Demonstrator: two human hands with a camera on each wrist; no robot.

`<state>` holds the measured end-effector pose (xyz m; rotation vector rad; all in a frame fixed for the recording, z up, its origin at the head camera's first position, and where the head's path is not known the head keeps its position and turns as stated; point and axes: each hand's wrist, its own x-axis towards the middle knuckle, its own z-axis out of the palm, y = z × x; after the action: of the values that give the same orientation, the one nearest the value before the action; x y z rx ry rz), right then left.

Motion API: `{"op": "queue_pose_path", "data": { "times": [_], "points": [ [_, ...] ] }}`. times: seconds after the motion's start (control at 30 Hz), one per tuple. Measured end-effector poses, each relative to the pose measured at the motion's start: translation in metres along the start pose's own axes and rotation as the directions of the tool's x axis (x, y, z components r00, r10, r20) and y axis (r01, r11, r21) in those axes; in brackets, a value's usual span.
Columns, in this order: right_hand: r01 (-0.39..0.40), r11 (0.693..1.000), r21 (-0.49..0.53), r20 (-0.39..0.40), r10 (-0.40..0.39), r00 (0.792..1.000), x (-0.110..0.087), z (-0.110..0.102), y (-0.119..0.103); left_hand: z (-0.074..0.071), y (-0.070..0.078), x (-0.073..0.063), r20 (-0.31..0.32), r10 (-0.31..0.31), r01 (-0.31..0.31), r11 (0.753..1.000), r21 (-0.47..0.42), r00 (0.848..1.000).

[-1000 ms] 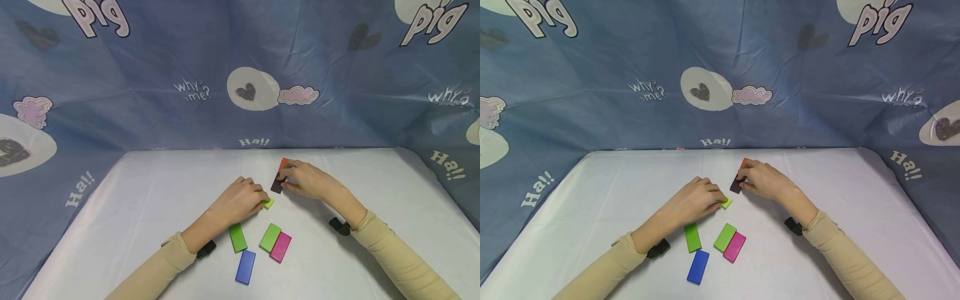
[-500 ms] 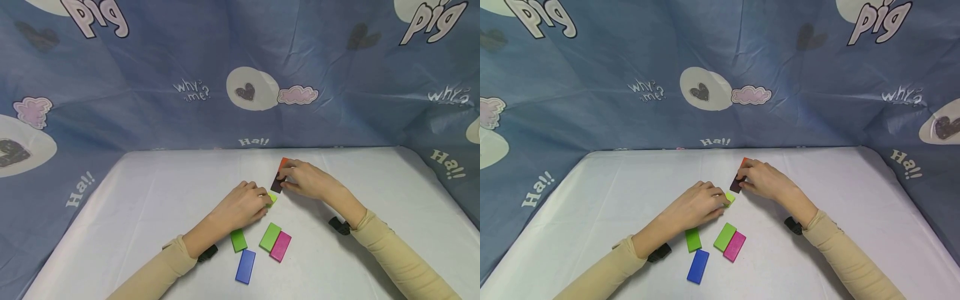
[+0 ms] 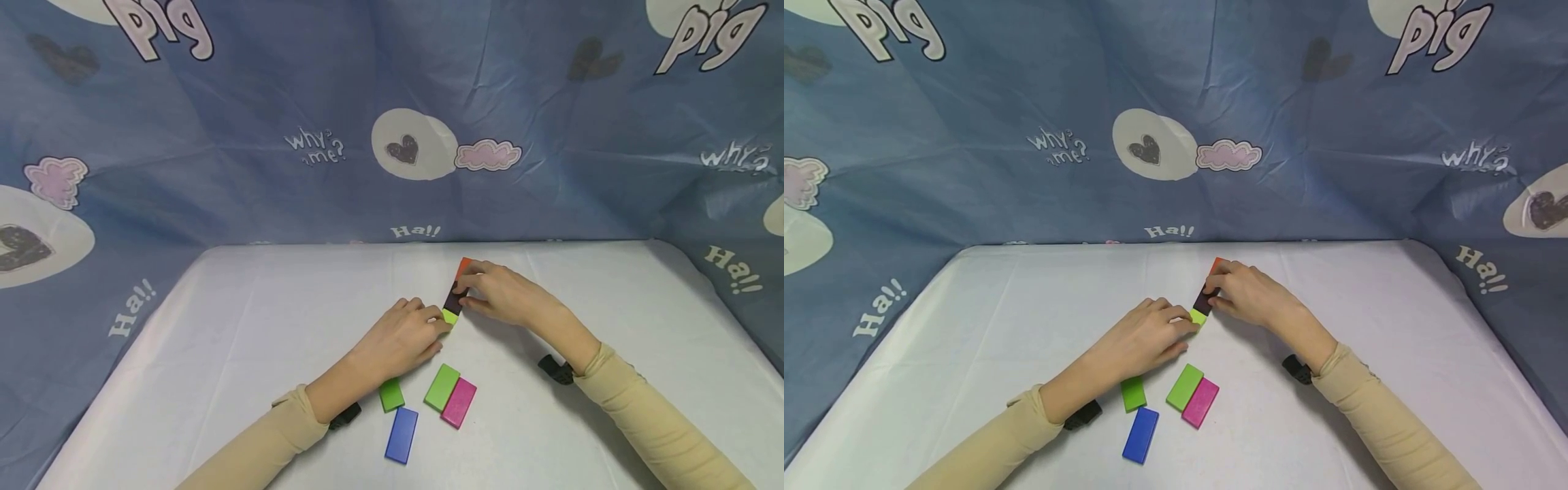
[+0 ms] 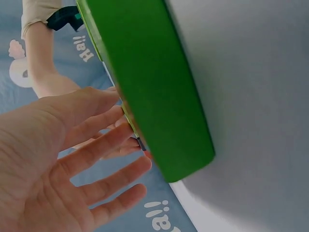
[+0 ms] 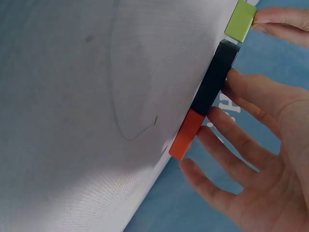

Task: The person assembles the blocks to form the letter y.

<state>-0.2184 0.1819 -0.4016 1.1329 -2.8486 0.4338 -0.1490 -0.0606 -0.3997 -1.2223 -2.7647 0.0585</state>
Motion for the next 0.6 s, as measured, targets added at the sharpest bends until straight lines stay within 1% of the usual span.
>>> {"op": "queue_pose_path", "data": {
  "times": [0.6],
  "points": [
    [-0.008, 1.0, -0.004, -0.003, 0.008, 1.0, -0.0012, -0.0001, -0.0009, 0.0047, 0.0044, 0.0023, -0.01, -0.008, 0.008, 1.0, 0.003, 1.0]
  ]
}}
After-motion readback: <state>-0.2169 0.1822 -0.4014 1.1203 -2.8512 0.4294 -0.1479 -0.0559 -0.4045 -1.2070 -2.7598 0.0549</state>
